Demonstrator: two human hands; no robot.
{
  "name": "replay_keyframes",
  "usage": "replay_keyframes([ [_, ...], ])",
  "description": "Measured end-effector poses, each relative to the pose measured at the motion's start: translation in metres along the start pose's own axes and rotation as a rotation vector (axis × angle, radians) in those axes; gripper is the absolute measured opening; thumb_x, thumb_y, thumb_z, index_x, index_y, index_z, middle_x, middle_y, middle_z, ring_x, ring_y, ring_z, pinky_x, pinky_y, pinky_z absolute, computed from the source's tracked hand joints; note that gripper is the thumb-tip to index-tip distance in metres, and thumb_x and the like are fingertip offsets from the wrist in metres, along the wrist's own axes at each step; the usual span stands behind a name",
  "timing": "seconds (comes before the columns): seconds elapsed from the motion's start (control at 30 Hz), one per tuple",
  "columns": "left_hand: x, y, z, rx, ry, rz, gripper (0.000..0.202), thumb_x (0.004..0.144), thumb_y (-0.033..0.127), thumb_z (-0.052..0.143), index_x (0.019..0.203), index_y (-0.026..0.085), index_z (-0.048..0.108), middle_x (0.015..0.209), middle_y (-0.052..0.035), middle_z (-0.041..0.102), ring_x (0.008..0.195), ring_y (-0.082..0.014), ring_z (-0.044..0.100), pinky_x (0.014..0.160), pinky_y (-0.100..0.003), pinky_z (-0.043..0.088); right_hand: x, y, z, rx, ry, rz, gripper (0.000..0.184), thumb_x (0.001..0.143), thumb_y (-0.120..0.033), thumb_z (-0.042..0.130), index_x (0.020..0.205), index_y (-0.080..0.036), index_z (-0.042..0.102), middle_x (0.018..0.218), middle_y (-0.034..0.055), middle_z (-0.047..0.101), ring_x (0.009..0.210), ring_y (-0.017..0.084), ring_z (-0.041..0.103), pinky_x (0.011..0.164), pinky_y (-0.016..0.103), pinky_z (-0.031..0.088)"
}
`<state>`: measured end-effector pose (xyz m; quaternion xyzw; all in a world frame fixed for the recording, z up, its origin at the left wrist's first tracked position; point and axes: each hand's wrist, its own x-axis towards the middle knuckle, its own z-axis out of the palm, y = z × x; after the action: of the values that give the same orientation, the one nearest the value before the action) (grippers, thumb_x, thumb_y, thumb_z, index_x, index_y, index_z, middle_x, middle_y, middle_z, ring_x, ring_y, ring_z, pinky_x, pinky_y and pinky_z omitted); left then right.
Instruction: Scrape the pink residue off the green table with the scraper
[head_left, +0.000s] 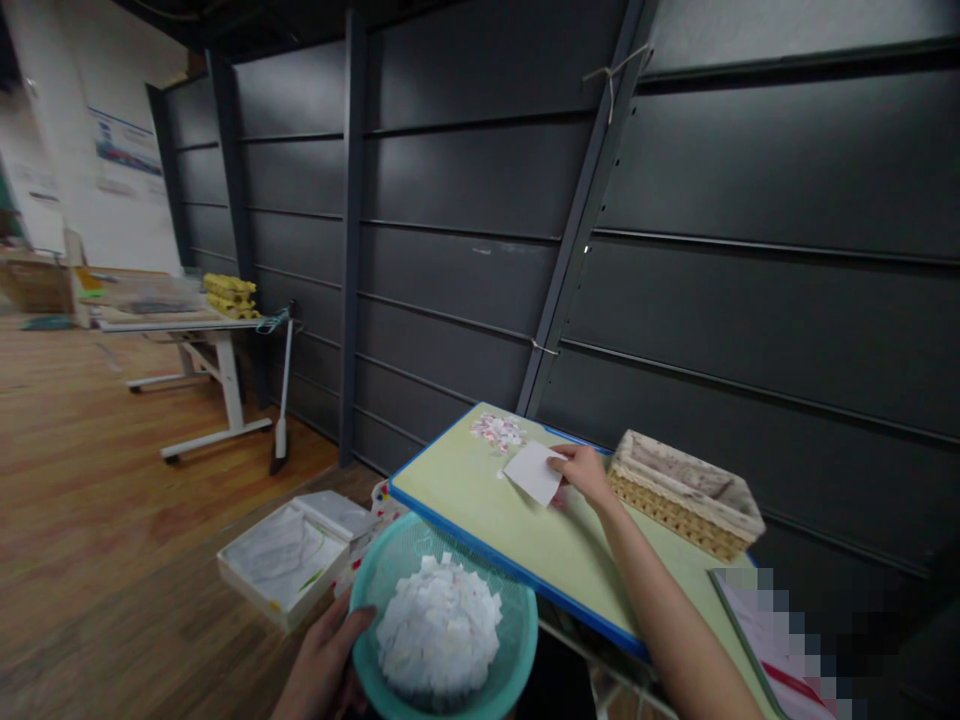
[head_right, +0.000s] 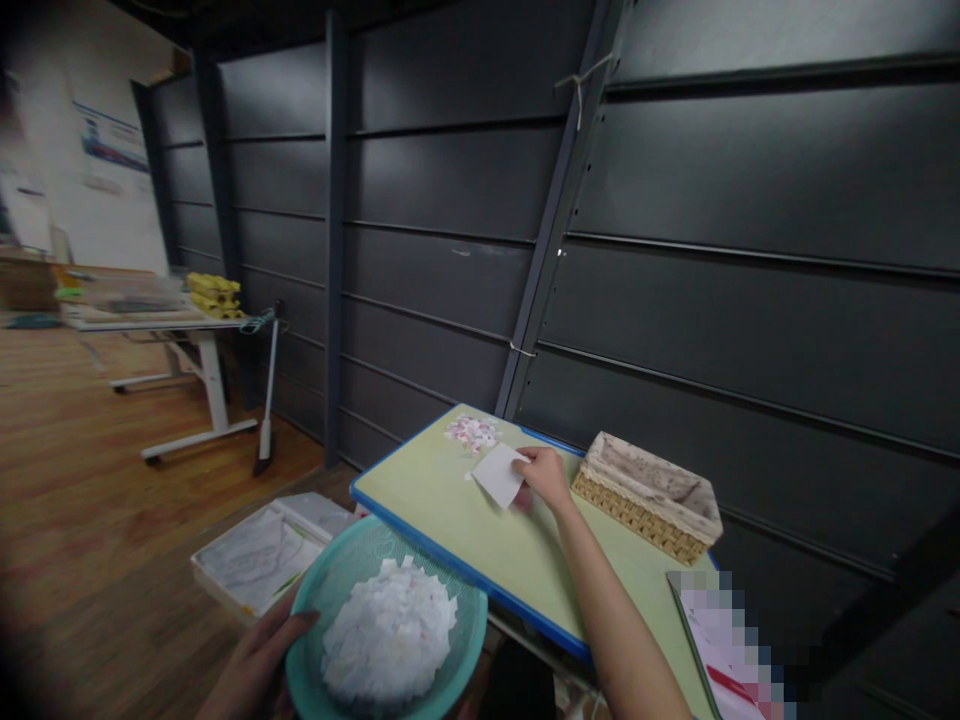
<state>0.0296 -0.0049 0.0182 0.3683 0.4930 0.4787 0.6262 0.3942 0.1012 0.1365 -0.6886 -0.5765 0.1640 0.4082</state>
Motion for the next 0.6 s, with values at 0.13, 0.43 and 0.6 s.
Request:
replay_keyframes([
  [0.13,-0.004,0.004,0.003,-0.009,0.030,-0.006,0.074,0.060,0.051,0.070,0.119,0.009,0.052,0.030,0.0064,0.051,0.024,-0.0111,0.040,0.027,-0.020,0.027,0.001,0.000,0.004,-0.035,0.019,-0.021,0.038,0.066,-0.018,0.053,0.097,-0.010,0.074,0.082,0.0082,0.073,0.064,0.017,0.065,0.051,0.021,0.048],
  [0.43,-0.005,0.005,0.005,0.009,0.034,0.028,0.078,0.061,0.050,0.068,0.123,0.007,0.049,0.030,0.0051,0.051,0.023,-0.0111,0.038,0.026,-0.020,0.027,0.000,-0.001,0.010,0.002,-0.024,-0.007,0.039,0.066,-0.019,0.054,0.099,-0.009,0.074,0.078,0.0079,0.073,0.064,0.019,0.065,0.052,0.022,0.049],
  [0.6,-0.012,0.013,0.009,0.016,0.072,-0.018,0.079,0.060,0.049,0.070,0.126,0.009,0.050,0.029,0.0058,0.051,0.025,-0.0122,0.041,0.027,-0.020,0.029,0.000,0.000,0.009,0.002,-0.023,-0.027,0.039,0.066,-0.021,0.055,0.098,-0.009,0.074,0.080,0.0092,0.073,0.065,0.019,0.065,0.052,0.022,0.048],
])
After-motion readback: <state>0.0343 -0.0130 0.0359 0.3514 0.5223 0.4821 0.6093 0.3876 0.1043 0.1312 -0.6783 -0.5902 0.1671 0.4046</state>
